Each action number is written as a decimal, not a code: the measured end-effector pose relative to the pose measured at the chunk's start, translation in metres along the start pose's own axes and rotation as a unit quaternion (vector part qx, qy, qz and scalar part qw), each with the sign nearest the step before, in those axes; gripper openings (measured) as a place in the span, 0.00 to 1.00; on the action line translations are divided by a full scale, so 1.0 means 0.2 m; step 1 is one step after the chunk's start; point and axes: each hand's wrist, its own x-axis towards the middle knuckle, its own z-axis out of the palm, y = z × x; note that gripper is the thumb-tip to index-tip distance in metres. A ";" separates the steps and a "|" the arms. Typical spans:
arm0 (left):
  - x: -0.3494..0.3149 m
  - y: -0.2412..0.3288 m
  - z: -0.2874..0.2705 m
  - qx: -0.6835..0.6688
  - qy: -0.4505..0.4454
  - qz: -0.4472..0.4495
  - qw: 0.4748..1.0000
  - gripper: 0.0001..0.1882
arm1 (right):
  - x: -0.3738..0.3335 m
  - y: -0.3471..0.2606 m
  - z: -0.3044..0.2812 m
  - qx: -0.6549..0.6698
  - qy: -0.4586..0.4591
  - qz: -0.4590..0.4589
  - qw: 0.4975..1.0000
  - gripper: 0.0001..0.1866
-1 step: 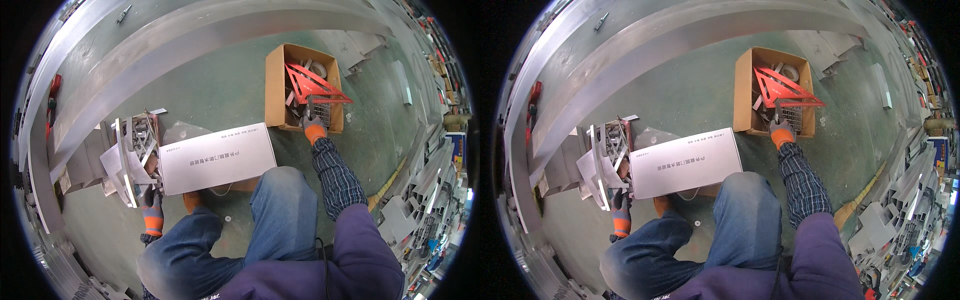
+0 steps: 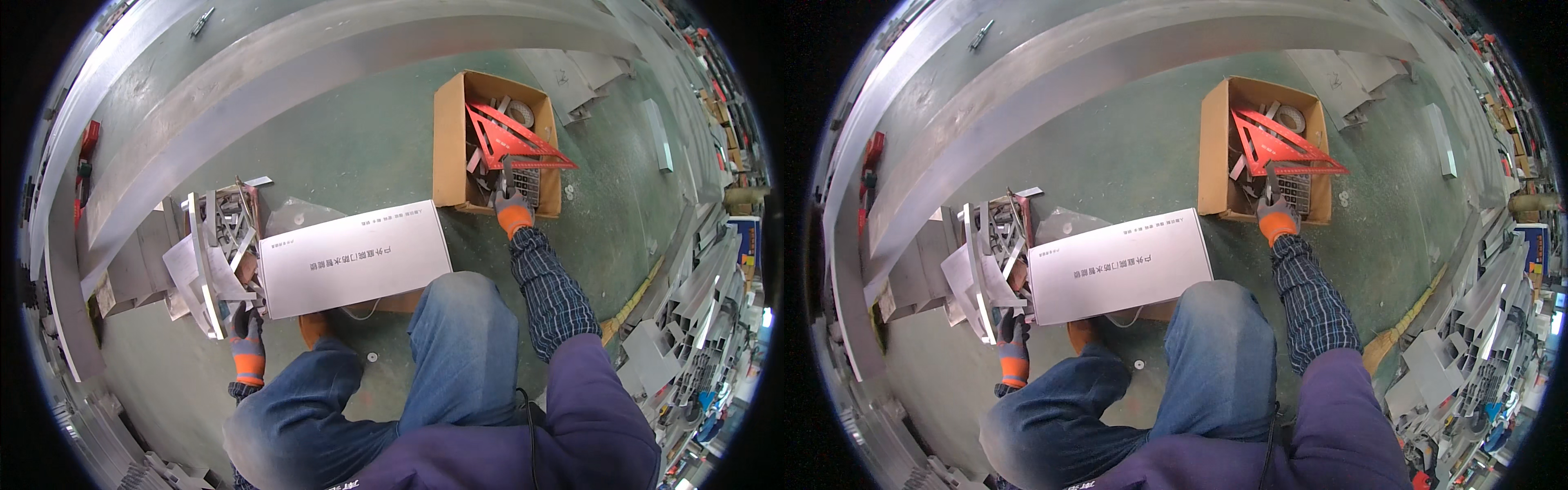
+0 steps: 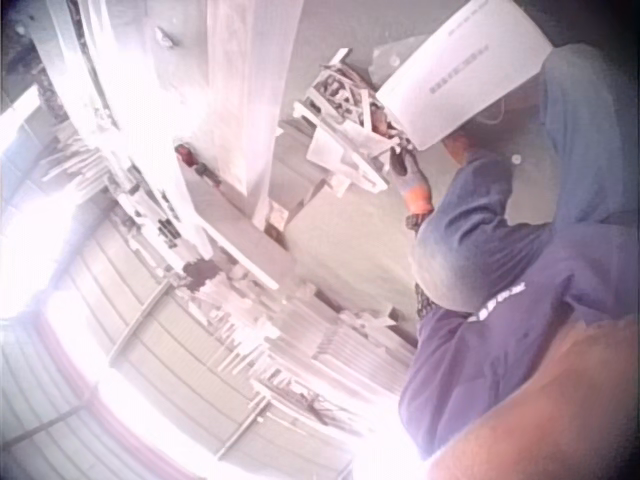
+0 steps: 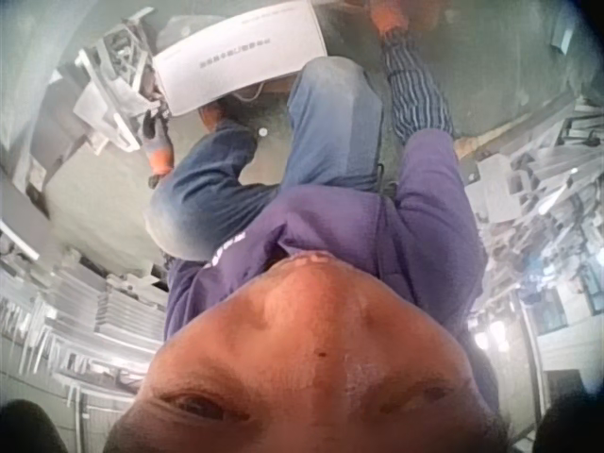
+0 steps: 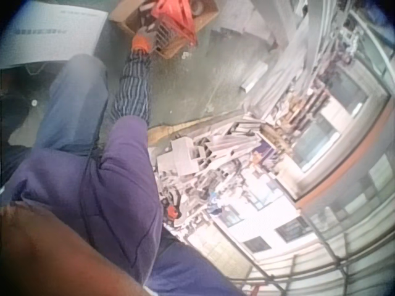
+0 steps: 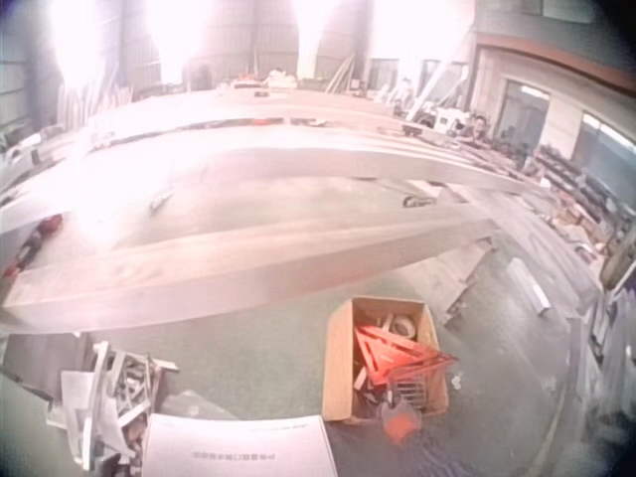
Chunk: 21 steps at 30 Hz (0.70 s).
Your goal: The person sits on the floor and handles a white document, writing on it with a marker. They then stand, walk through a workshop, and place the document on a table.
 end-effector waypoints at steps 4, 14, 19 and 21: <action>0.00 0.01 -0.09 0.029 0.023 -0.015 0.999 0.22 | -0.05 -0.04 -0.02 -0.023 0.004 0.031 0.999 0.29; 0.27 -0.10 -0.57 0.167 0.200 0.109 0.959 0.25 | -0.01 0.11 0.03 0.011 -0.001 -0.030 0.999 0.28; 0.48 -0.22 -0.85 0.190 0.275 0.050 0.941 0.36 | 0.03 0.14 0.05 0.010 0.019 -0.027 0.999 0.27; 0.53 -0.26 -1.00 0.274 0.309 0.030 0.910 0.41 | 0.01 0.10 0.06 0.065 0.022 -0.056 0.996 0.27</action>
